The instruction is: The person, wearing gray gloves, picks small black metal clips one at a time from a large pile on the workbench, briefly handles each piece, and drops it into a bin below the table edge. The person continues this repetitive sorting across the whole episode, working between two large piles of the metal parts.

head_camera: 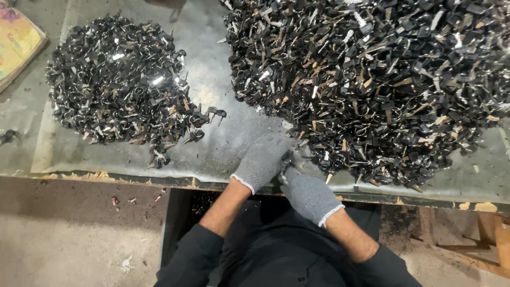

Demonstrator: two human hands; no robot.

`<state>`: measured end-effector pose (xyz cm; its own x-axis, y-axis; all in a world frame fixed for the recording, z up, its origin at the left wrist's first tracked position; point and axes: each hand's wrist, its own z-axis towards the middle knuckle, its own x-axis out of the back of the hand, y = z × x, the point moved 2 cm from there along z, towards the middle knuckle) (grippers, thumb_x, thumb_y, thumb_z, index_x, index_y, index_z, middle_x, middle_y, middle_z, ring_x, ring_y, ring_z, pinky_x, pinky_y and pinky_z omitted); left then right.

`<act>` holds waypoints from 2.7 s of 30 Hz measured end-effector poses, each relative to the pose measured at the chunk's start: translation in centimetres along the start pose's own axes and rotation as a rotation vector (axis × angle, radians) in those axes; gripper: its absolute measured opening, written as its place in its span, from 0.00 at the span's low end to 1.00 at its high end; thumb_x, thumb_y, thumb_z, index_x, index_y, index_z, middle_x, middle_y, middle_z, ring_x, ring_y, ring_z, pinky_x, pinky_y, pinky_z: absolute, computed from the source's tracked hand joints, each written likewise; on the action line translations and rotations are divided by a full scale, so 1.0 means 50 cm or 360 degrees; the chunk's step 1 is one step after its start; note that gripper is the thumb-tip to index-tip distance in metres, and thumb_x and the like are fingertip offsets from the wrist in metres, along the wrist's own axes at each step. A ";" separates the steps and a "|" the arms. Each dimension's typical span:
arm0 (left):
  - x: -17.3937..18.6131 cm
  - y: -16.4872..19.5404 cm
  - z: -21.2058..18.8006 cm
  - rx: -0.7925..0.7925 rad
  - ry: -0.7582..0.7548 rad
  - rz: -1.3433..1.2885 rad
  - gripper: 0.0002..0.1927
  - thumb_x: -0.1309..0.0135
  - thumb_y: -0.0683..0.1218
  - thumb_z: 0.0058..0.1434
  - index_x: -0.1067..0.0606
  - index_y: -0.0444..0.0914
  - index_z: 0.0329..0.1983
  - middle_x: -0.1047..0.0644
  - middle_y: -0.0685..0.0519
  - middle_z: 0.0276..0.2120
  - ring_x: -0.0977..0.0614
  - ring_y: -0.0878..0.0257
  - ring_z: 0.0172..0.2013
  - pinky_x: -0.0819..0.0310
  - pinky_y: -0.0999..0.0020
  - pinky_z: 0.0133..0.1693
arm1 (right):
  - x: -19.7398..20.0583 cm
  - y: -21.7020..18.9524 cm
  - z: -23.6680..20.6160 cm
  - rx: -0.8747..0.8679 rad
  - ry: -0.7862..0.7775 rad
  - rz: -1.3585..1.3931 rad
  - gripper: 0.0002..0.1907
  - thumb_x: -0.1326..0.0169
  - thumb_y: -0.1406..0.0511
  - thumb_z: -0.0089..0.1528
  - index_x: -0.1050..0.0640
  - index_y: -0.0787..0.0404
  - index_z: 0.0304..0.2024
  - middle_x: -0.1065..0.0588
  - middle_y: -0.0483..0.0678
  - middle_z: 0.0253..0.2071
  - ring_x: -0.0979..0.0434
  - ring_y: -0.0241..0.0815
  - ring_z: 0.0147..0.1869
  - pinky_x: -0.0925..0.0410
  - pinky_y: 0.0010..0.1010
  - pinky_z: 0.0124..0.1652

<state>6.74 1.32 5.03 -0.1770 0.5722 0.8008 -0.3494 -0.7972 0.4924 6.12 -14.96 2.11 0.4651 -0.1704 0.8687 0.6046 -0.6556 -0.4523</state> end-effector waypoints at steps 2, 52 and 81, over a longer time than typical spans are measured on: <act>-0.015 -0.020 -0.010 0.0677 -0.0438 -0.0137 0.19 0.40 0.42 0.55 0.23 0.43 0.51 0.17 0.47 0.37 0.15 0.49 0.39 0.22 0.53 0.44 | 0.004 0.015 0.000 -0.0398 -0.0001 0.0152 0.15 0.52 0.60 0.68 0.29 0.62 0.53 0.22 0.59 0.45 0.20 0.60 0.50 0.28 0.51 0.48; -0.093 0.007 -0.129 0.0684 0.0042 0.0311 0.06 0.42 0.46 0.59 0.24 0.39 0.32 0.23 0.46 0.27 0.19 0.45 0.30 0.26 0.49 0.34 | -0.019 0.019 -0.004 -0.0036 0.0431 -0.0082 0.28 0.48 0.65 0.63 0.32 0.72 0.64 0.22 0.63 0.46 0.21 0.58 0.52 0.26 0.44 0.47; -0.071 -0.041 0.038 0.0511 0.0418 -0.0191 0.21 0.38 0.43 0.54 0.23 0.36 0.52 0.18 0.45 0.40 0.17 0.48 0.41 0.24 0.56 0.44 | -0.020 0.030 0.014 -0.0293 0.0260 0.0249 0.33 0.47 0.62 0.62 0.38 0.60 0.69 0.23 0.62 0.46 0.21 0.62 0.48 0.27 0.50 0.44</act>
<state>9.83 0.55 1.82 -0.3951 0.6608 0.6381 -0.0850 -0.7179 0.6909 7.01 -15.25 0.44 0.4241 -0.3863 0.8191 0.3995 -0.7319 -0.5520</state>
